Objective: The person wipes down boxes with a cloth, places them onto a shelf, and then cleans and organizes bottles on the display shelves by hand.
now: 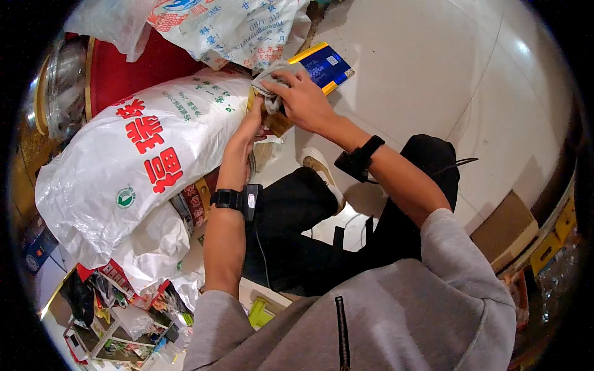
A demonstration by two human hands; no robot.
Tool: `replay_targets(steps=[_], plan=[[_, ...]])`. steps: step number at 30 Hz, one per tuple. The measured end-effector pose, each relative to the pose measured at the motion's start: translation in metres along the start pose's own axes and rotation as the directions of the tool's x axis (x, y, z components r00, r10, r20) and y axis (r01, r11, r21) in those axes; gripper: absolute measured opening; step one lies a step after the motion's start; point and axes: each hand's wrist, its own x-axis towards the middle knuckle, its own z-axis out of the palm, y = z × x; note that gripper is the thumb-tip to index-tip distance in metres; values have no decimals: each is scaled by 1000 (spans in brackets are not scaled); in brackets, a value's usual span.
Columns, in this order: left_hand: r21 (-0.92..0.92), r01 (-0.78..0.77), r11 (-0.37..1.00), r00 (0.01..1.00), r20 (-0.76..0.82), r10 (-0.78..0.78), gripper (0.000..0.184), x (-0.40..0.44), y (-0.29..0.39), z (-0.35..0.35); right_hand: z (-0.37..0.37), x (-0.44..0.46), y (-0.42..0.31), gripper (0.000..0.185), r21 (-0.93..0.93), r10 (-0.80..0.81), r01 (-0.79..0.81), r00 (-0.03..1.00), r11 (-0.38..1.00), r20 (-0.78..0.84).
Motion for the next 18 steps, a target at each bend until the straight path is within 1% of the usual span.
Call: replay_targets(steps=[1, 3, 4, 6, 7, 9, 10, 12, 13, 17, 18], plan=[[0, 1, 1000, 1000, 0, -1, 91, 1, 0, 0, 0, 2, -1, 57, 1, 0, 0, 1000, 1000, 0], [-85, -80, 993, 996, 29, 82, 86, -1, -2, 2, 1, 1, -2, 55, -1, 29, -29, 999, 1000, 31], [-84, -76, 994, 997, 27, 79, 86, -4, -2, 2, 2, -1, -3, 55, 3, 30, -30, 999, 1000, 33], [-1, -44, 999, 999, 14, 44, 93, -6, 0, 1, 3, -7, 1, 55, 64, 55, -57, 998, 996, 34], [0, -47, 999, 999, 18, 47, 93, -4, 1, 1, 3, -13, 5, 55, 60, 56, -58, 998, 997, 31], [-8, -9, 1000, 1000, 1, 9, 103, 0, 2, -1, 0, -28, 8, 59, 88, 13, -11, 1000, 996, -28], [-8, -14, 1000, 1000, 11, 14, 103, 2, 2, -2, -5, -36, 9, 59, 78, 16, -14, 999, 997, -30], [48, -1, 999, 999, -35, 2, 110, 3, 2, -4, -12, -56, 8, 66, 30, -3, 2, 1000, 1000, 11], [1, -1, 1000, 1000, 18, 1, 108, 2, 2, -7, -14, -61, 9, 72, 16, -11, 11, 999, 1000, 35], [33, -17, 999, 1000, -9, 17, 105, -11, 9, -1, -16, -71, 13, 75, 11, -57, 57, 998, 998, 37], [45, -19, 999, 999, -40, 20, 90, -12, 11, 0, -15, -73, 17, 74, 29, -26, 25, 999, 999, 19]])
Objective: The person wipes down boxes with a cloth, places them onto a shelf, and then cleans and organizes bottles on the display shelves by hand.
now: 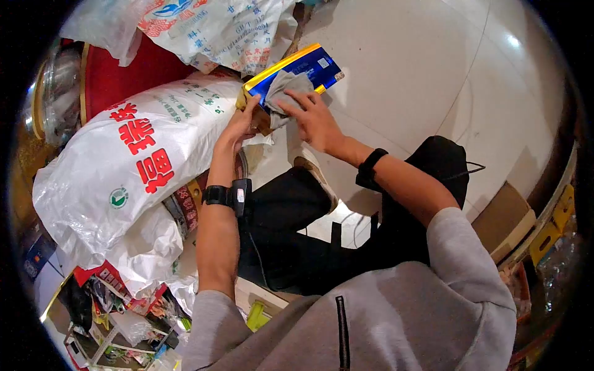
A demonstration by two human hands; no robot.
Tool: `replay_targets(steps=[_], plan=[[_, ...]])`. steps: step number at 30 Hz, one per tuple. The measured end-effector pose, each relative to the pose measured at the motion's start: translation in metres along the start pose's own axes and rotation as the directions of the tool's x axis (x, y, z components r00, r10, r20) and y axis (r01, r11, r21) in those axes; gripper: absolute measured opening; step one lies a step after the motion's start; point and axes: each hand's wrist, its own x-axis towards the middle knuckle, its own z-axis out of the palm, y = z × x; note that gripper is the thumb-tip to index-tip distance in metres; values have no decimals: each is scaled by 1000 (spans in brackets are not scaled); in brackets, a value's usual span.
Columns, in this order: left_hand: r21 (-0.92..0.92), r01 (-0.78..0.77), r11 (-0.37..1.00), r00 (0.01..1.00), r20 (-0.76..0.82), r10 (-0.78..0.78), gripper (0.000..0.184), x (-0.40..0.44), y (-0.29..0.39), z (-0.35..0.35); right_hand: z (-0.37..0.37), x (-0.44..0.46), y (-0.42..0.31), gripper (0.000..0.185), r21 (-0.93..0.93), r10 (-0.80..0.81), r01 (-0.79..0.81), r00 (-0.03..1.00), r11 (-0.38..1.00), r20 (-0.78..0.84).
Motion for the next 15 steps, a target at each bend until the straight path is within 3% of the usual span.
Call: replay_targets(steps=[1, 2, 4, 5, 6, 8, 9, 11, 14, 15], plan=[[12, -1, 1000, 999, -32, 2, 76, -1, 1, 1, 2, -2, 4, 73, 20, 31, -31, 999, 999, -18], [14, -2, 1000, 999, -33, 3, 76, -3, 1, 2, 4, -2, 8, 73, 21, 30, -30, 999, 999, -20], [103, -102, 989, 992, -65, 109, 88, -16, 9, 10, 11, -1, 27, 70, -11, 197, -206, 952, 979, -234], [69, -203, 977, 979, 0, 203, 88, -19, 14, 12, 11, 0, 41, 64, 0, 299, -309, 920, 951, -255], [68, -205, 976, 979, 3, 205, 88, -12, 9, 15, 14, 0, 58, 64, -4, 299, -310, 919, 951, -255], [102, -443, 891, 893, -41, 448, 97, 7, -8, 20, 21, 0, 90, 56, 105, 505, -513, 751, 852, -427], [102, -442, 891, 893, -40, 447, 97, -2, -2, 26, 17, 3, 97, 56, 104, 505, -514, 750, 851, -426], [252, -497, 831, 839, -105, 534, 91, -31, 15, 44, 1, 9, 103, 50, 268, 751, -711, 546, 650, -372], [372, -572, 731, 774, -51, 631, 103, -16, 5, 46, -31, 17, 109, 51, 197, 758, -739, 582, 644, -296], [369, -574, 731, 773, -49, 632, 103, -22, 8, 50, -38, 19, 109, 48, 259, 699, -653, 619, 711, -357]])
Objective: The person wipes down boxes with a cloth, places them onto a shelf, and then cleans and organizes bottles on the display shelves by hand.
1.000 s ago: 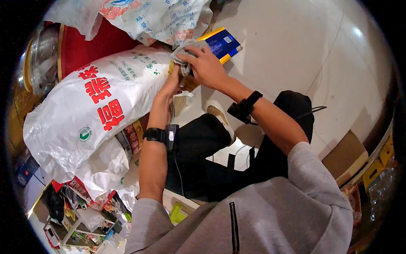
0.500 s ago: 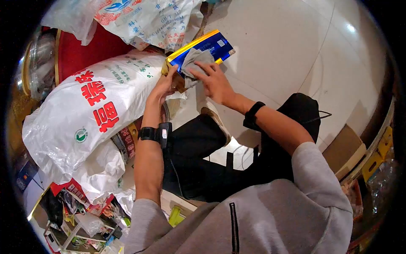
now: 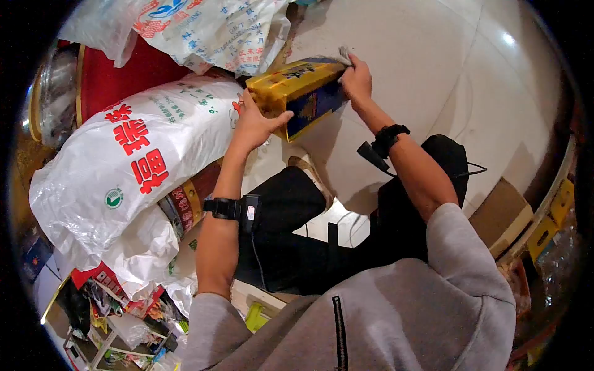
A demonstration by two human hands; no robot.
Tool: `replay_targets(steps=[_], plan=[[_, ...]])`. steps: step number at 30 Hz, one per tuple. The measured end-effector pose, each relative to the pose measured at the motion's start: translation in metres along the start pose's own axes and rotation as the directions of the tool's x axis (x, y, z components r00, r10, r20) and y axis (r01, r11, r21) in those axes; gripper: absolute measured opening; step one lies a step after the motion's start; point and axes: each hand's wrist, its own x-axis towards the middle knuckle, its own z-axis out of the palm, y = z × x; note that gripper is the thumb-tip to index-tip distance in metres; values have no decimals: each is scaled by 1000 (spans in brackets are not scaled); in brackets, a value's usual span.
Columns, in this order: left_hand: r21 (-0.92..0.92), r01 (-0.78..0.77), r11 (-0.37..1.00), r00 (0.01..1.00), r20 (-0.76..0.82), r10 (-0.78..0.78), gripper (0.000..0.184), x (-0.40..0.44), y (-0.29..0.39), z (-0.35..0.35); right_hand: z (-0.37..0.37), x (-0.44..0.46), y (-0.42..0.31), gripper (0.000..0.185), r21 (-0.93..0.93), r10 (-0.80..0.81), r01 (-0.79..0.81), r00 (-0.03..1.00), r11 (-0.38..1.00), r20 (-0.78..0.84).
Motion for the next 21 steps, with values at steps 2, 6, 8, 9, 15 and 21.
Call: replay_targets(steps=[2, 6, 8, 9, 15, 21], plan=[[244, -52, 968, 998, -19, 59, 117, -9, 28, 2, -15, 14, -10, 48, -3, -21, 21, 995, 1000, 97], [490, -348, 799, 935, 116, 336, 126, -22, 61, 21, -31, 25, -7, 47, -5, -172, 182, 943, 983, 285], [567, -396, 722, 916, 189, 354, 125, -29, 79, 34, -55, 19, -41, 47, 51, 32, -67, 856, 996, 516], [636, -440, 634, 896, 262, 359, 124, -31, 85, 39, -63, 15, -53, 47, 46, 35, -69, 857, 997, 514], [604, -636, 481, 769, 436, 468, 115, -53, 94, 62, -60, 11, -28, 50, -91, -8, 159, 532, 983, 847], [610, -467, 640, 882, 267, 389, 115, -65, 92, 53, -53, 0, -38, 43, 4, -72, 114, 602, 994, 795]])
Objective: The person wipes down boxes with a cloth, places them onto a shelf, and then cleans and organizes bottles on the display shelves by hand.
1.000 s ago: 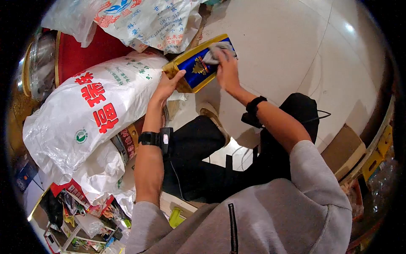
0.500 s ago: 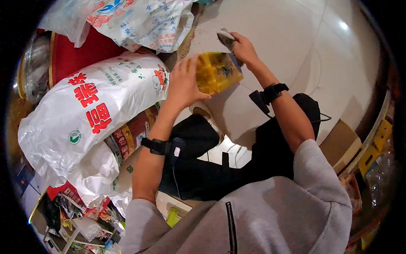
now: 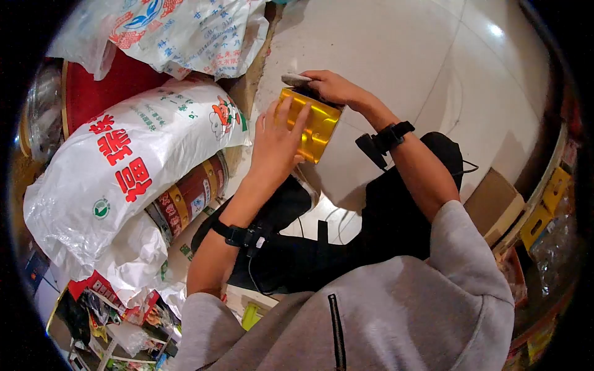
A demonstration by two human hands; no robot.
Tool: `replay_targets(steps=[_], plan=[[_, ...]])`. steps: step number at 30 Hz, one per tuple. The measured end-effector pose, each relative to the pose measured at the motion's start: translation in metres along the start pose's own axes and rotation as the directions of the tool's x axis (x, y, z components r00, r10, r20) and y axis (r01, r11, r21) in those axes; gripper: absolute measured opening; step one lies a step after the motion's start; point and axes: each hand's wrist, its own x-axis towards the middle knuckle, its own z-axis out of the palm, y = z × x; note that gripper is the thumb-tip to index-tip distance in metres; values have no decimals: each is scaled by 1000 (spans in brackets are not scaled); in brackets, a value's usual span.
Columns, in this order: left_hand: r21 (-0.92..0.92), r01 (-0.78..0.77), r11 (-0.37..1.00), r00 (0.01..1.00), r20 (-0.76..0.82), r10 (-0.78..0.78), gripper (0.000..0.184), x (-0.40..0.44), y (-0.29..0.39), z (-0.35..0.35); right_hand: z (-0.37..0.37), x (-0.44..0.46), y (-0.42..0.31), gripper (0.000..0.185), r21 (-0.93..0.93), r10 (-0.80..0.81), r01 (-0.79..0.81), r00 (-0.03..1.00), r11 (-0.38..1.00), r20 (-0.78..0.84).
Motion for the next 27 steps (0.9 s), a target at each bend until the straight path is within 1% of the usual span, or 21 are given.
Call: replay_targets(steps=[3, 5, 6, 8, 9, 11, 12, 14, 15, 16, 18, 19, 20, 22, 23, 24, 25, 26, 27], plan=[[-19, 57, 998, 997, 46, -56, 118, -5, 0, 4, -3, -2, -19, 42, 17, 16, -16, 999, 1000, 47], [-146, 111, 983, 994, 23, -109, 119, -6, 4, 5, -4, -2, -26, 42, 28, 10, -12, 997, 1000, 70], [-147, 117, 982, 993, 25, -115, 119, -5, 7, 8, -3, -1, -24, 42, 28, 10, -13, 997, 1000, 77], [-322, 263, 909, 942, -118, -315, 122, 1, 13, 16, -2, 1, -20, 41, -113, -20, 25, 998, 993, 53], [-319, 264, 910, 942, -117, -315, 122, 0, 11, 21, 0, -3, -25, 41, -110, -21, 27, 998, 994, 53], [-233, 359, 904, 923, -57, -381, 129, -2, 5, 30, 9, -12, -34, 40, -51, 72, -69, 995, 996, 69], [-228, 360, 905, 923, -57, -381, 129, -4, 2, 25, 13, -14, -36, 40, -47, 69, -66, 995, 997, 69], [-265, 484, 834, 873, 207, -441, 128, -14, -2, 16, 22, -19, -39, 38, -144, -72, 89, 990, 986, 118], [-183, 525, 831, 837, 290, -465, 131, -16, 1, 3, 25, -22, -48, 38, -185, -46, 76, 986, 980, 162], [-185, 527, 830, 835, 293, -465, 131, -25, 2, 5, 38, -23, -42, 38, -185, -43, 74, 985, 980, 165], [-289, 530, 797, 847, 220, -484, 133, -51, 3, 22, 72, -26, -31, 40, -389, -233, 226, 972, 893, 30], [-380, 515, 768, 855, 167, -490, 133, -65, 4, 34, 74, -38, -54, 41, -408, -144, 172, 985, 897, 101], [-385, 521, 762, 852, 175, -494, 133, -78, 6, 46, 85, -44, -58, 41, -407, -136, 169, 985, 897, 109], [-545, 596, 590, 755, 130, -643, 135, -107, 13, 71, 104, -56, -63, 42, -440, -149, 186, 982, 879, 118], [-569, 616, 545, 710, 100, -697, 128, -123, 20, 93, 110, -60, -65, 44, -458, -138, 182, 982, 870, 129], [-578, 617, 535, 704, 101, -703, 128, -128, 32, 93, 118, -63, -62, 44, -465, -134, 185, 981, 866, 140], [-876, 481, 11, 538, 286, -793, 116, -130, 46, 92, 125, -68, -59, 44, -448, -166, 208, 977, 870, 131], [-847, 149, -510, 428, 520, -739, 105, -131, 54, 92, 132, -73, -55, 44, -430, -198, 233, 972, 872, 125], [-829, 33, -558, 385, 526, -759, 74, -141, 54, 117, 138, -81, -56, 46, -362, -158, 201, 977, 910, 145]])
